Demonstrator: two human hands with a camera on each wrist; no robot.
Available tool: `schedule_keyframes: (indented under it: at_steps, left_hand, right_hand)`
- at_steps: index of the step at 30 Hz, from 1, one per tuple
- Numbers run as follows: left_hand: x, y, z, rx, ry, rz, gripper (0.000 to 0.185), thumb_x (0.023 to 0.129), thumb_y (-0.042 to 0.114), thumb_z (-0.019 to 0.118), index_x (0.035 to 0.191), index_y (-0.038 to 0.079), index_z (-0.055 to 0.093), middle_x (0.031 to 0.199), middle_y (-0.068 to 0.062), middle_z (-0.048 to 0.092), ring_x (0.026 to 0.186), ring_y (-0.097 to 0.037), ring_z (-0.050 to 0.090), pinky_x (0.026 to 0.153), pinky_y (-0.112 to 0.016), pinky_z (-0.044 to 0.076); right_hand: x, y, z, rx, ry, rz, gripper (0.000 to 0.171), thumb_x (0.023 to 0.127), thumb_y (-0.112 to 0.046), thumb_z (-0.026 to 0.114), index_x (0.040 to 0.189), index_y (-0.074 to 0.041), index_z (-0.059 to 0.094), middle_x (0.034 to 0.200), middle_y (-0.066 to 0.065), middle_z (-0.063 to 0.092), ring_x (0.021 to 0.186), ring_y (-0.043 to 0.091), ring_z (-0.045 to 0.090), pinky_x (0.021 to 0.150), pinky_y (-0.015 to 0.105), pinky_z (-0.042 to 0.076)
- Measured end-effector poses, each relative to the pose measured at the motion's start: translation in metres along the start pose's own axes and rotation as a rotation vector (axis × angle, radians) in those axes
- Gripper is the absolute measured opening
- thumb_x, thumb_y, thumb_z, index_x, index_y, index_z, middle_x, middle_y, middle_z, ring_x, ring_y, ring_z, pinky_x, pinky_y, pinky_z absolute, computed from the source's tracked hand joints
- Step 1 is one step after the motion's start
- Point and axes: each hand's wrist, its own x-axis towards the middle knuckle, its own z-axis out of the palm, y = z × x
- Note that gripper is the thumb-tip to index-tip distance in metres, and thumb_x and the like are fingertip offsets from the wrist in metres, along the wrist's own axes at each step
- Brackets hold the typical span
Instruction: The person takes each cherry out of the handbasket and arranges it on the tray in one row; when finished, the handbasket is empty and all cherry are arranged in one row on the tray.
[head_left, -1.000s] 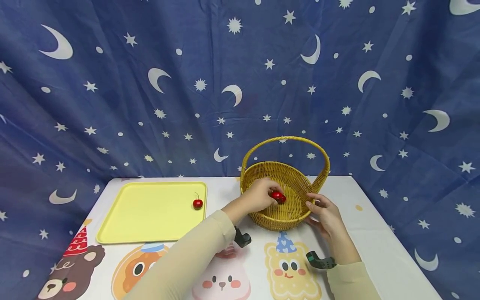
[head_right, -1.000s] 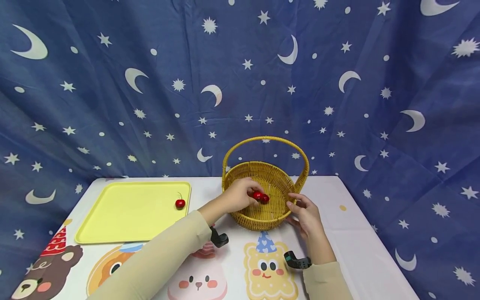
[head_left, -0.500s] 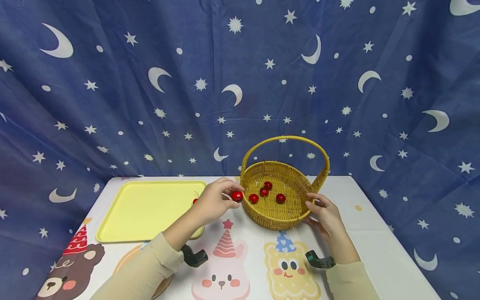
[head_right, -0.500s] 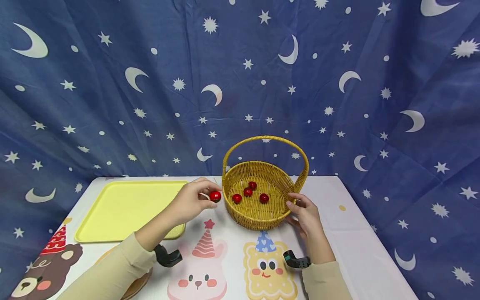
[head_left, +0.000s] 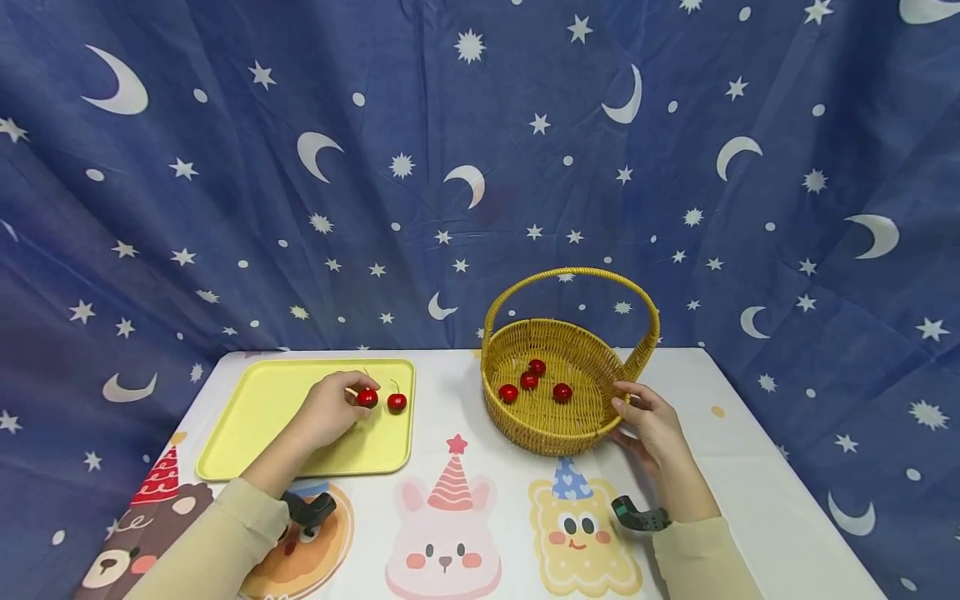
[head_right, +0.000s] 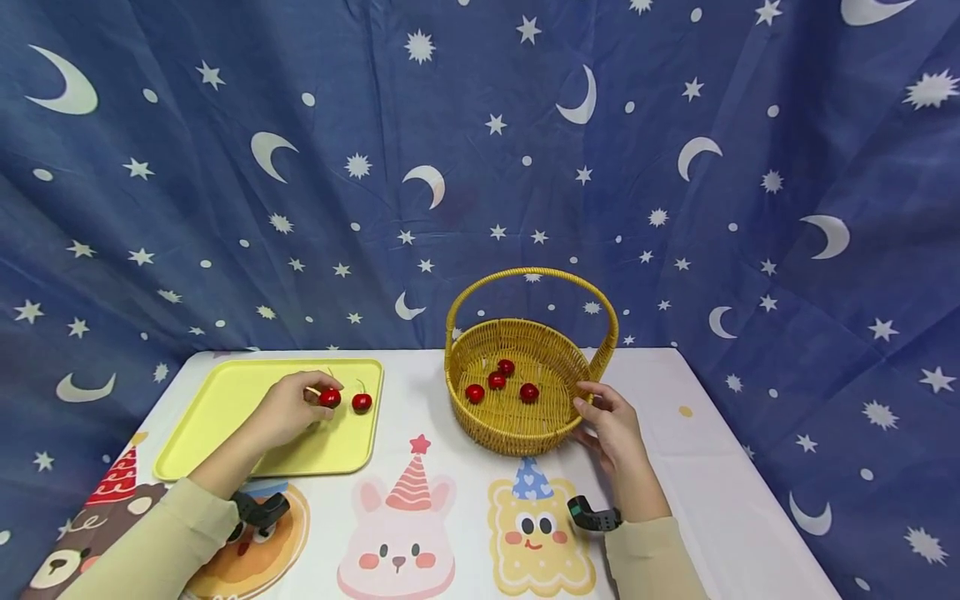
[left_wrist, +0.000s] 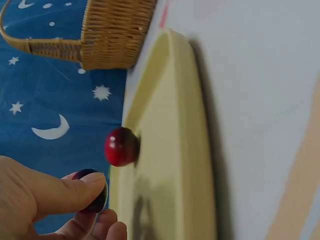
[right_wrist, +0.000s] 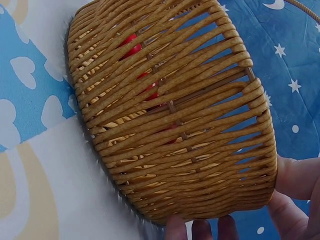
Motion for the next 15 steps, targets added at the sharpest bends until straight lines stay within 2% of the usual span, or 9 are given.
schedule_keyframes:
  at_steps: [5, 11, 15]
  left_hand:
    - [0.008, -0.012, 0.007, 0.034, -0.02, -0.003, 0.035, 0.085, -0.003, 0.083, 0.118, 0.008, 0.077, 0.117, -0.019, 0.073, 0.098, -0.029, 0.069, 0.078, -0.036, 0.053]
    - [0.016, -0.017, 0.014, 0.084, -0.017, -0.006, 0.037, 0.082, -0.005, 0.085, 0.116, 0.007, 0.078, 0.113, -0.017, 0.075, 0.102, -0.031, 0.07, 0.093, -0.05, 0.055]
    - [0.018, -0.019, 0.015, 0.099, -0.03, -0.013, 0.039, 0.081, -0.005, 0.085, 0.118, 0.007, 0.078, 0.115, -0.018, 0.075, 0.103, -0.032, 0.069, 0.095, -0.053, 0.054]
  right_hand:
    - [0.001, 0.0, -0.001, -0.001, 0.004, -0.003, 0.044, 0.108, -0.014, 0.064, 0.152, -0.014, 0.056, 0.133, 0.002, 0.051, 0.116, 0.018, 0.064, 0.086, 0.031, 0.063]
    - [0.001, 0.0, -0.001, 0.005, 0.007, -0.004, 0.042, 0.107, -0.015, 0.066, 0.149, -0.017, 0.059, 0.132, 0.002, 0.051, 0.116, 0.018, 0.063, 0.088, 0.034, 0.063]
    - [0.001, 0.001, -0.001, 0.006, 0.008, 0.002, 0.041, 0.107, -0.017, 0.067, 0.147, -0.019, 0.06, 0.133, 0.003, 0.051, 0.116, 0.016, 0.063, 0.089, 0.034, 0.063]
